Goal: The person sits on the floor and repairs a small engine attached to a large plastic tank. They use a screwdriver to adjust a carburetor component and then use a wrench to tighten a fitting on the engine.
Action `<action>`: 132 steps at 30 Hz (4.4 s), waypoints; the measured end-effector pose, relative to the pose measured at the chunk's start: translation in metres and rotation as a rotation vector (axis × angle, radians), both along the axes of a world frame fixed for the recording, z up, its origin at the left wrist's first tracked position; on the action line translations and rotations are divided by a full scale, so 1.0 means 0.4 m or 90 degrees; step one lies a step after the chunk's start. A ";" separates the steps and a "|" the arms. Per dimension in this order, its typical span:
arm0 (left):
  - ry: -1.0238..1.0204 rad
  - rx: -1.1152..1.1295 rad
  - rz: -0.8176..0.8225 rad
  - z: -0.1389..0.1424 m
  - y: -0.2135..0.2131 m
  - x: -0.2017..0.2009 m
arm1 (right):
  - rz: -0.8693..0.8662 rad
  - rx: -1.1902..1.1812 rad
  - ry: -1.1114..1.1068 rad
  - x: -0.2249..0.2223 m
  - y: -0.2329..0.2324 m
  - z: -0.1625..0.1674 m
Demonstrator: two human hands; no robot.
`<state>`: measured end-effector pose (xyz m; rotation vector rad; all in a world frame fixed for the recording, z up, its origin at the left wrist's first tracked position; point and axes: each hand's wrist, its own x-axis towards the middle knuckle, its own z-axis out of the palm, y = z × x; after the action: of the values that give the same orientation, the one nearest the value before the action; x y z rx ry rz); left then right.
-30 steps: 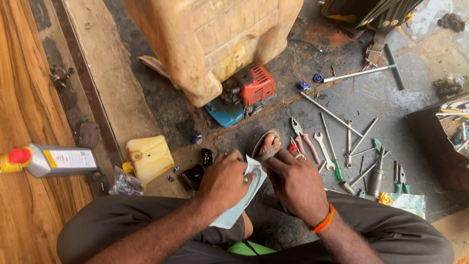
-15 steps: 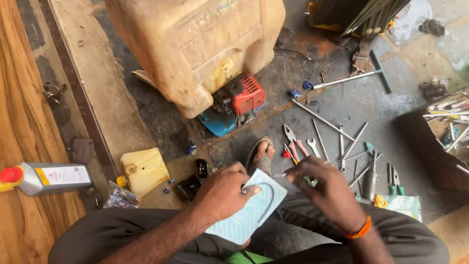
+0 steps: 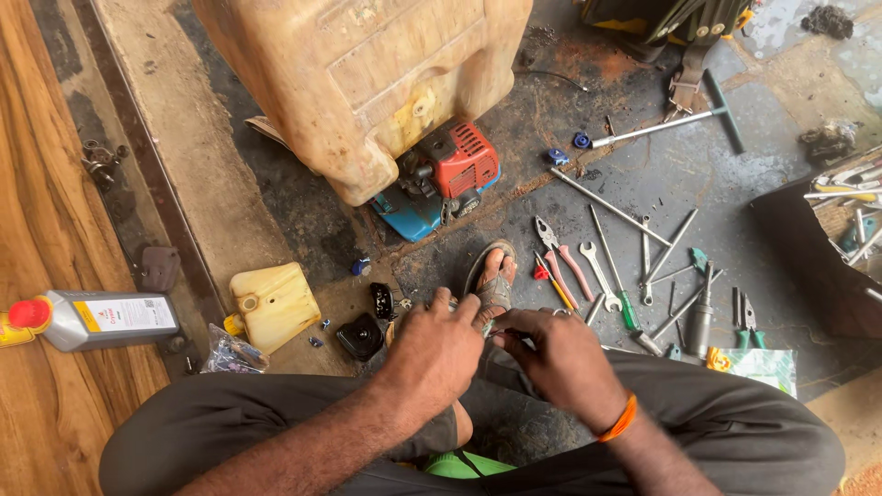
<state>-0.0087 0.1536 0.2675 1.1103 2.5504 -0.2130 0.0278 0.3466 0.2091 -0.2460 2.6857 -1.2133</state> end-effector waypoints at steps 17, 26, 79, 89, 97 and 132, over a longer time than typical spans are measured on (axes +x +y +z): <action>-0.287 0.374 0.247 -0.039 -0.040 -0.022 | -0.219 -0.119 0.020 -0.096 0.217 -0.196; -0.227 0.408 0.395 -0.065 -0.024 -0.064 | 0.073 -0.232 -0.221 -0.053 0.048 0.026; -0.211 0.958 0.387 -0.066 0.268 -0.393 | -0.215 0.180 -0.203 -0.076 0.441 -0.115; -0.578 0.899 0.526 -0.069 0.159 -0.246 | -0.271 -0.218 0.012 -0.179 0.311 -0.019; -0.527 0.876 0.627 -0.063 0.132 -0.224 | -0.119 -0.685 -0.397 0.013 0.032 -0.047; -0.858 0.426 0.567 0.023 -0.028 0.028 | 0.118 0.054 0.134 0.036 0.130 0.212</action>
<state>0.0024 0.1422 0.2767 -0.0109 1.5302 1.2170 0.0421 0.3986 0.2939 -0.6266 2.8042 -1.0705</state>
